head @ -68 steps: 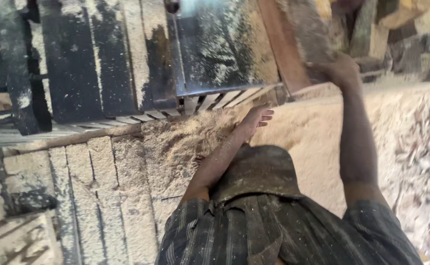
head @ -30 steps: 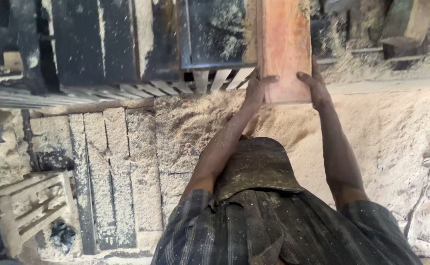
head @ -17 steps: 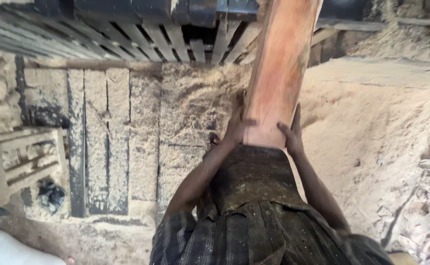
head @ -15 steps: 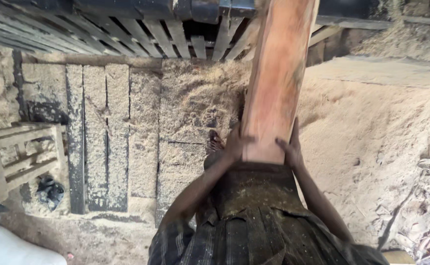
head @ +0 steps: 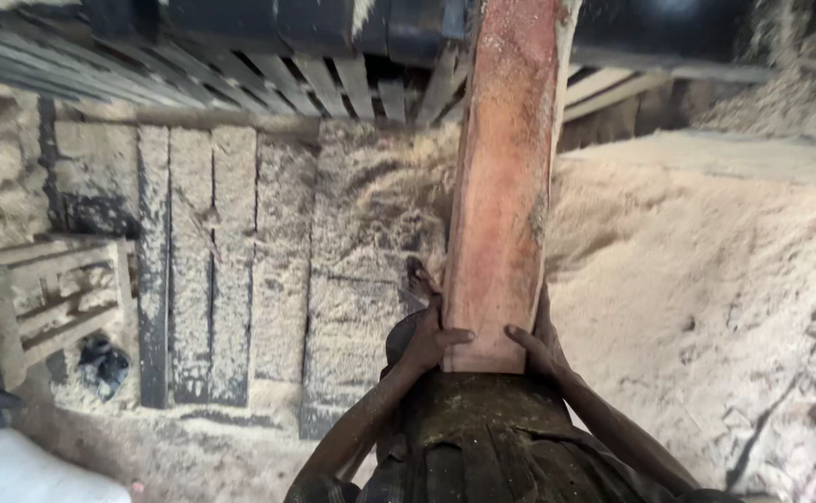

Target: The person feeds wooden pieces through a saw by hand, cutting off edges and turning them to trim multiple sides.

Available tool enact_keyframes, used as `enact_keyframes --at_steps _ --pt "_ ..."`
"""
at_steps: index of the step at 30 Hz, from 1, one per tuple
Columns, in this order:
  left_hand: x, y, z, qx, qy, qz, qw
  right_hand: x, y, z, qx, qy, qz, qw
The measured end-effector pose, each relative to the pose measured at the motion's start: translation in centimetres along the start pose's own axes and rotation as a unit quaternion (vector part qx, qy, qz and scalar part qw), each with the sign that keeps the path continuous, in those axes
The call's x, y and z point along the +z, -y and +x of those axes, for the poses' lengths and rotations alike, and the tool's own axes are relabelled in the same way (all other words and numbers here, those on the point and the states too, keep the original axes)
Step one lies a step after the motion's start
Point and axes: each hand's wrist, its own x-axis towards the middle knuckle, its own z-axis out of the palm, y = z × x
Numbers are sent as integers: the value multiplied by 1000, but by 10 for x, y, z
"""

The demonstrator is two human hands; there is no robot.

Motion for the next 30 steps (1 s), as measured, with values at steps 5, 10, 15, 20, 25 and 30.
enact_keyframes --at_steps 5,10,15,20,25,30 --pt "-11 -55 38 107 -30 -27 993 17 69 42 -54 -28 23 998" --pt "-30 -118 52 116 -36 11 993 19 129 87 -31 -18 -41 998" --pt "-66 -148 34 320 43 378 868 12 157 119 -70 9 29 997" --pt "-79 -169 39 288 38 424 858 -2 161 131 27 23 -2 999" --pt "-87 -182 51 294 21 505 811 -36 169 145 40 90 -111 989" --pt "-84 -206 81 425 -25 565 707 -55 213 161 149 171 -237 945"
